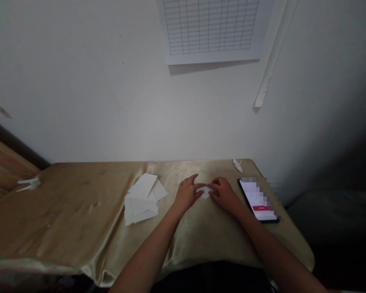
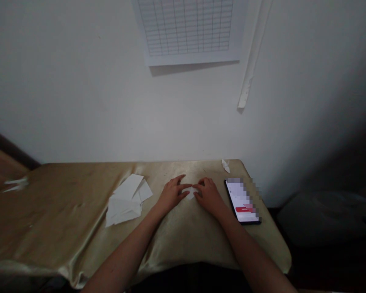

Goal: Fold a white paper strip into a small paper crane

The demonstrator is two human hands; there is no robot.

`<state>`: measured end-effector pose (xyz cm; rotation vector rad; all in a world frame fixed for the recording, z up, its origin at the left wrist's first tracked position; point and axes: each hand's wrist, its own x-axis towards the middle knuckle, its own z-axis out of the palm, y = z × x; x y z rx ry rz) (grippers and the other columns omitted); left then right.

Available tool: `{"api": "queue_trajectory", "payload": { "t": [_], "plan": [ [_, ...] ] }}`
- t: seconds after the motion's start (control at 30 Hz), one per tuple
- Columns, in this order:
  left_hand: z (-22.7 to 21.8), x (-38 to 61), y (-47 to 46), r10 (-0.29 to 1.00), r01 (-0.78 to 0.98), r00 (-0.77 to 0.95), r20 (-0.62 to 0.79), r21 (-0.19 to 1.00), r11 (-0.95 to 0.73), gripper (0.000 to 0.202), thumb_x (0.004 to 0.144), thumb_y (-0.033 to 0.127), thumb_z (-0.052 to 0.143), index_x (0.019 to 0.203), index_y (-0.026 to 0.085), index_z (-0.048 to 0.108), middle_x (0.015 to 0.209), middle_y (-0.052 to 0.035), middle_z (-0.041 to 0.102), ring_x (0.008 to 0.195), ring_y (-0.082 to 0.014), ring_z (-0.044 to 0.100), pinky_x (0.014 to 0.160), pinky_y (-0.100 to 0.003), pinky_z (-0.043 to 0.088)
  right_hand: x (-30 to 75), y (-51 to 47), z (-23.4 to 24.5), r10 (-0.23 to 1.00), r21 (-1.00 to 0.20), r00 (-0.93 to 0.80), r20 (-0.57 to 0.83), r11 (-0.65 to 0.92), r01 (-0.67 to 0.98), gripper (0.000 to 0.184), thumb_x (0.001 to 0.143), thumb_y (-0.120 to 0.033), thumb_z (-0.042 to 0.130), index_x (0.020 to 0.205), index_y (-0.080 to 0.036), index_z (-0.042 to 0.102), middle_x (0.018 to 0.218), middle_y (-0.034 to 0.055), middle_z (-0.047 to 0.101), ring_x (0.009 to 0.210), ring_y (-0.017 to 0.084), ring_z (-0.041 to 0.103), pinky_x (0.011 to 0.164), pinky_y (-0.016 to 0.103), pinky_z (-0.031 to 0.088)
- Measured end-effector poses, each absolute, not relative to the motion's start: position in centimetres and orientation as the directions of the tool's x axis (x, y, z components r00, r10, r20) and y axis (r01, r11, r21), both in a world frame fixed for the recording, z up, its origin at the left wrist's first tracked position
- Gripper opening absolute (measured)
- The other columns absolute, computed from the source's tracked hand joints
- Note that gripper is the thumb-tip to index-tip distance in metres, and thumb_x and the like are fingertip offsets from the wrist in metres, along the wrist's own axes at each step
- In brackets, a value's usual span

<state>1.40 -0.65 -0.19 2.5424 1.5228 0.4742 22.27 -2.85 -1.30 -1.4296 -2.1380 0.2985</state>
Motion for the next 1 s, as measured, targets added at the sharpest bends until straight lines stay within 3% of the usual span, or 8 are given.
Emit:
{"api": "queue_trajectory", "payload": {
  "t": [0.23, 0.43, 0.63, 1.0],
  "plan": [
    [-0.1, 1.2, -0.3, 0.889, 0.845, 0.422, 0.177, 0.278, -0.456, 0.037, 0.091, 0.041, 0.069, 0.127, 0.045, 0.067, 0.158, -0.0002, 0.043, 0.141, -0.0286, 0.043, 0.117, -0.051, 0.036, 21.9, -3.0, -1.3, 0.905, -0.401, -0.298, 0.302, 0.404, 0.822, 0.04, 0.09, -0.021, 0.061, 0.129, -0.027, 0.067, 0.12, 0.0105, 0.058, 0.116, 0.025, 0.051, 0.105, 0.043, 0.044],
    [0.0, 1.0, -0.4, 0.907, 0.867, 0.393, 0.15, 0.269, -0.42, 0.036, 0.092, 0.047, 0.066, 0.127, 0.05, 0.065, 0.16, 0.0001, 0.04, 0.147, -0.0321, 0.034, 0.118, -0.06, 0.029, 21.4, -3.2, -0.6, 0.921, -0.324, -0.287, 0.262, 0.364, 0.873, 0.038, 0.09, -0.024, 0.061, 0.127, -0.026, 0.069, 0.122, 0.0132, 0.057, 0.12, 0.029, 0.05, 0.105, 0.047, 0.044],
    [0.8, 1.4, -1.1, 0.935, 0.903, 0.346, 0.083, 0.241, -0.356, 0.037, 0.092, 0.05, 0.064, 0.129, 0.053, 0.062, 0.157, -0.0029, 0.044, 0.152, -0.0348, 0.026, 0.113, -0.075, 0.021, 21.0, -3.8, 0.1, 0.923, -0.278, -0.258, 0.284, 0.337, 0.899, 0.03, 0.089, -0.025, 0.063, 0.116, -0.023, 0.074, 0.129, 0.0163, 0.055, 0.125, 0.031, 0.048, 0.105, 0.048, 0.042],
    [0.8, 1.5, -1.4, 0.935, 0.903, 0.344, 0.084, 0.245, -0.354, 0.038, 0.093, 0.049, 0.062, 0.131, 0.052, 0.062, 0.155, -0.0028, 0.047, 0.152, -0.0366, 0.025, 0.113, -0.076, 0.019, 21.8, -4.3, 1.6, 0.935, -0.29, -0.223, 0.274, 0.302, 0.908, 0.017, 0.086, -0.029, 0.064, 0.089, -0.023, 0.08, 0.117, 0.0132, 0.062, 0.115, 0.029, 0.055, 0.096, 0.043, 0.046]
  ]
}}
